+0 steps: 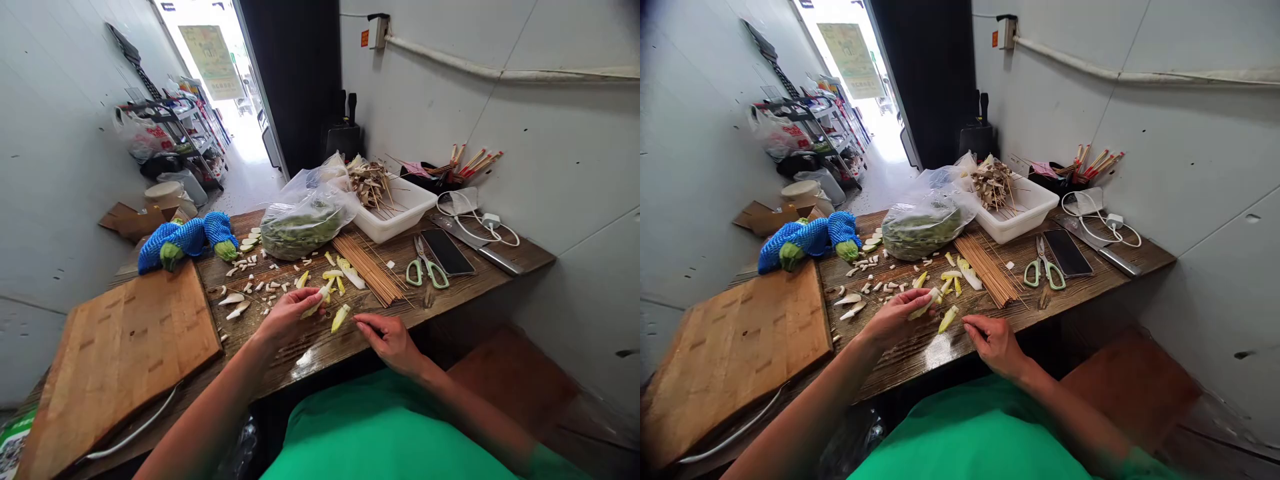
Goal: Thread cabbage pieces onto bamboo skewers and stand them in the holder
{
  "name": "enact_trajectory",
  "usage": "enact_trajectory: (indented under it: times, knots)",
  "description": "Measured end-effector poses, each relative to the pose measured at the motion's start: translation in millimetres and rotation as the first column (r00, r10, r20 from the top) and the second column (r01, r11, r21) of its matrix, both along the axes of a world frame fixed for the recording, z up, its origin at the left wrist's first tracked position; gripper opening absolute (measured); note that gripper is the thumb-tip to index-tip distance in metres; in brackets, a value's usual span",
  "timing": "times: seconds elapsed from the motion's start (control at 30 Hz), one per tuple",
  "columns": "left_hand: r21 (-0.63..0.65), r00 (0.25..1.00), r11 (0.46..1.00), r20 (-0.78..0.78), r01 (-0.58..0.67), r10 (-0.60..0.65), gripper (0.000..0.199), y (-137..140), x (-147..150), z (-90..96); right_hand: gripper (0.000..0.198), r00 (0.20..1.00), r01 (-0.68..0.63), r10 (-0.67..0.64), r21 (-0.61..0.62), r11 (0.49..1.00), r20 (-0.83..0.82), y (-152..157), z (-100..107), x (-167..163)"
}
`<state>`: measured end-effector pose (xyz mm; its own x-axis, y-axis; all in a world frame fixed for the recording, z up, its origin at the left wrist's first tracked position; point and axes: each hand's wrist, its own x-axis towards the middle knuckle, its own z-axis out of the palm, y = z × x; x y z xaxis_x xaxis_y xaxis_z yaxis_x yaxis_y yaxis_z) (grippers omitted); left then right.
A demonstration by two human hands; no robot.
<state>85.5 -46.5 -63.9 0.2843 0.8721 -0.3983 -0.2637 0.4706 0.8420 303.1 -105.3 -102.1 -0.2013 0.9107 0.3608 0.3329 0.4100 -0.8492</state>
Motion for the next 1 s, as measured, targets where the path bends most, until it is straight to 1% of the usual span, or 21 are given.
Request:
enact_trajectory:
  times: [0.07,0.13,0.2,0.3,0.4,0.6,0.9,1.0]
  knots:
    - [-0.094,0.993,0.996,0.121,-0.002,0.014,0.022,-5,3,1.2,0.023,1.000,-0.003,0.002,0.016,1.000,0.007,-1,1,-2]
    - [-0.144,0.983,0.989,0.174,-0.032,0.057,0.016,-7,3,2.0,0.023,1.000,0.003,-0.003,0.025,1.000,0.011,-1,3,-3]
    - [-0.183,0.974,0.981,0.200,-0.073,0.110,0.011,-6,3,2.2,0.023,1.000,-0.002,0.002,0.031,1.000,0.008,-2,5,-4]
    - [-0.226,0.967,0.969,0.207,-0.103,0.151,0.002,-4,4,2.5,0.023,1.000,-0.019,0.018,0.025,1.000,0.019,-3,7,-4]
    - [-0.251,0.965,0.960,0.196,-0.121,0.173,0.004,-5,6,3.7,0.024,0.999,-0.021,0.021,0.016,1.000,0.040,-4,7,-4]
    - [-0.250,0.961,0.959,0.204,-0.133,0.187,0.009,-6,8,4.0,0.025,0.999,-0.023,0.022,0.018,1.000,0.049,-5,5,-4]
    - [-0.169,0.981,0.982,0.162,-0.079,0.107,0.007,-8,11,2.9,0.024,0.999,-0.006,0.007,-0.011,1.000,0.054,-8,12,-3]
    - [-0.146,0.989,0.987,0.117,-0.069,0.087,0.009,-10,12,2.2,0.024,0.999,0.005,-0.004,-0.019,1.000,0.050,-10,14,-2]
